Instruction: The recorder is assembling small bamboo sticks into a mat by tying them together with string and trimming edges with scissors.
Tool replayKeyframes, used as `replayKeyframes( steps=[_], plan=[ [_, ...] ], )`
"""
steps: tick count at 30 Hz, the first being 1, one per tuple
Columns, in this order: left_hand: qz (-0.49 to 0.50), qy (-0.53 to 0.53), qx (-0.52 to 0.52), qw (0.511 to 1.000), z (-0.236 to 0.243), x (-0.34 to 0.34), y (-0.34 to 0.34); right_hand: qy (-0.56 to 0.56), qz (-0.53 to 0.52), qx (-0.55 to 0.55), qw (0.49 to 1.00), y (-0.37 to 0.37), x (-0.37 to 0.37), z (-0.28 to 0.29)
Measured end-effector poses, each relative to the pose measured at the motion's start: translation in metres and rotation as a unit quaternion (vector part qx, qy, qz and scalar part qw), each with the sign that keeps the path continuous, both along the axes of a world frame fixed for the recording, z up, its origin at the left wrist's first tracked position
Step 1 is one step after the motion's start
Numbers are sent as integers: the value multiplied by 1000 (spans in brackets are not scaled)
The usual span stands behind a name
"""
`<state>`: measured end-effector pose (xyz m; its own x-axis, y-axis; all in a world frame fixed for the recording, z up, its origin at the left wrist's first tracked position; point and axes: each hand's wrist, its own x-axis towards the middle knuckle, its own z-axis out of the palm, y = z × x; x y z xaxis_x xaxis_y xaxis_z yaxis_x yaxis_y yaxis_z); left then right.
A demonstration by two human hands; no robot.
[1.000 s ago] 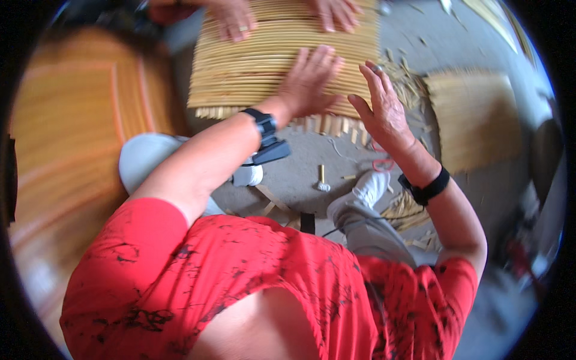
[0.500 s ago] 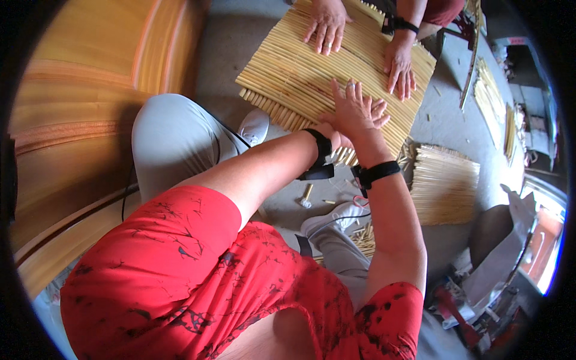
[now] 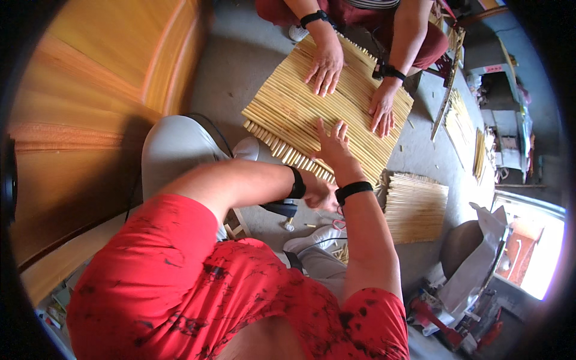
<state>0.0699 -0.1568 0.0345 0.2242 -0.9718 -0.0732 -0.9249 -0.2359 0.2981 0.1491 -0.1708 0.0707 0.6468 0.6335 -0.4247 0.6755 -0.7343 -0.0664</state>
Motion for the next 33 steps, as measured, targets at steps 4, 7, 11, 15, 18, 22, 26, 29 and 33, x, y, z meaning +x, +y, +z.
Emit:
replayKeyframes(
  steps=[4, 7, 11, 15, 18, 22, 26, 29, 33],
  plan=[
    [-59, 245, 163, 954, 109, 10, 54, -94, 104, -81, 987, -23, 12, -31],
    [87, 288, -27, 953, 167, 64, 116, 18, 69, 48, 996, -77, 40, -58],
    [426, 250, -277, 825, 187, 56, 285, 33, -9, -40, 999, 9, -6, 8],
    [652, 292, -286, 639, 112, 4, 340, 39, -23, -38, 998, 7, -4, 10],
    [675, 374, -312, 555, 47, -43, 306, 46, -34, -34, 998, 5, 0, 7],
    [620, 507, -346, 488, 4, -70, 263, 35, -16, -16, 999, 1, 5, 1],
    [666, 465, -433, 390, -13, -77, 246, 44, -23, -26, 998, 4, 0, 3],
    [689, 415, -438, 403, -18, -73, 243, 50, -22, -18, 998, 5, 0, 4],
    [664, 414, -511, 356, -26, -70, 240, 52, -29, -29, 998, 4, -2, 7]
  ],
)
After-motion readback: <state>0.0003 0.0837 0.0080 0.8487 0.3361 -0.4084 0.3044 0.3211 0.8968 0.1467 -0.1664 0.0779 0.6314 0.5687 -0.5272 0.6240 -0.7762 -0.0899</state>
